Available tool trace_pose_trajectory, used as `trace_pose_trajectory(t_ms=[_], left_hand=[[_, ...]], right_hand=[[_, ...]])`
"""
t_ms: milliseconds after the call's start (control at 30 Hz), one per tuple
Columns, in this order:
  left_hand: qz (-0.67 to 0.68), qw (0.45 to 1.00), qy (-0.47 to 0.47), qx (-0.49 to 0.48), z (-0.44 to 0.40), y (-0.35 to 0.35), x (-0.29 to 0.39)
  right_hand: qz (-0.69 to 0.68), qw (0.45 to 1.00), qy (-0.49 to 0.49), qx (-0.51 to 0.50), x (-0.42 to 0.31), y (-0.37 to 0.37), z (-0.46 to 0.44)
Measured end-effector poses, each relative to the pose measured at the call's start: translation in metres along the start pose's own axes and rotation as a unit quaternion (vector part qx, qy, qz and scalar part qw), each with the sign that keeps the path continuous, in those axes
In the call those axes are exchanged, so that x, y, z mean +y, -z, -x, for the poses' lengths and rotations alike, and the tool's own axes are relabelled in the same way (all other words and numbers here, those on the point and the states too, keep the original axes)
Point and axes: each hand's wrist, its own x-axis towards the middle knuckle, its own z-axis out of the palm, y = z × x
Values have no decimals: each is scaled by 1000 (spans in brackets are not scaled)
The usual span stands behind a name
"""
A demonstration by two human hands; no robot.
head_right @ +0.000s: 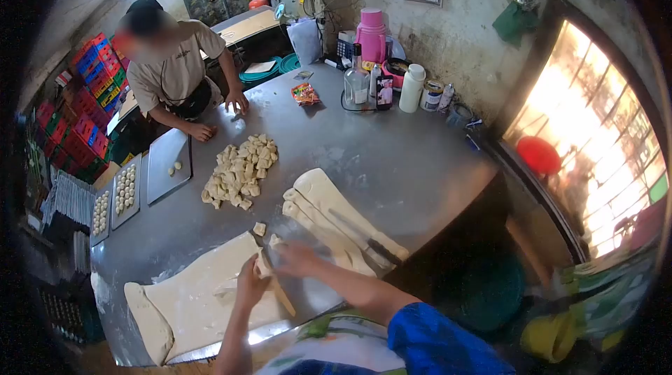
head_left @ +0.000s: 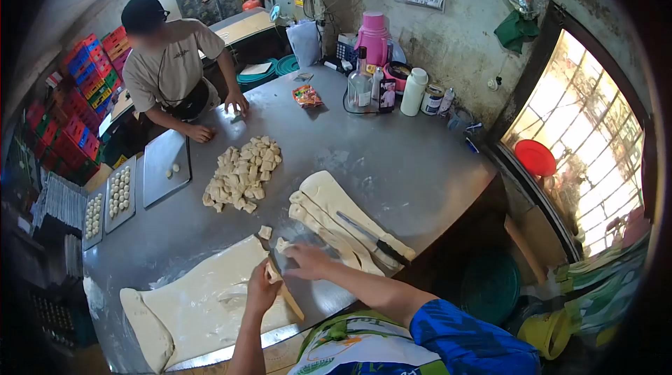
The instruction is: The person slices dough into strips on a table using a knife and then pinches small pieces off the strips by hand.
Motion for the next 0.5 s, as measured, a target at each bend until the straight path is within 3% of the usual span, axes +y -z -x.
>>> trace_pose_trajectory(t_ms=[67,133,167,233,300,333,400,467,500], left_hand=[[-62,982,-143,108,-24,-12,3],[-121,933,-270,204,-30,-22,1],[-124,935,-262,203,-21,-22,-5],[15,992,-60,108,-15,-8,-24],[156,977,144,-1,-11,2,-39],[155,977,143,-3,-10,3,-36],[-32,996,15,-78,1,3,-26],[-216,958,-118,-151,7,7,-14],[-213,957,-120,-156,8,11,-11]], right_hand=[[-52,998,24,20,-10,-1,-12],[-223,960,81,-148,-33,14,-4],[-229,958,80,-155,-38,13,1],[-230,968,85,-58,-45,17,-4],[-228,969,83,44,-48,22,-10],[-228,969,82,47,-47,23,-13],[-109,994,0,-8,-41,23,-17],[14,995,-85,-58,-33,23,-21],[14,994,-90,-56,-28,18,-19]])
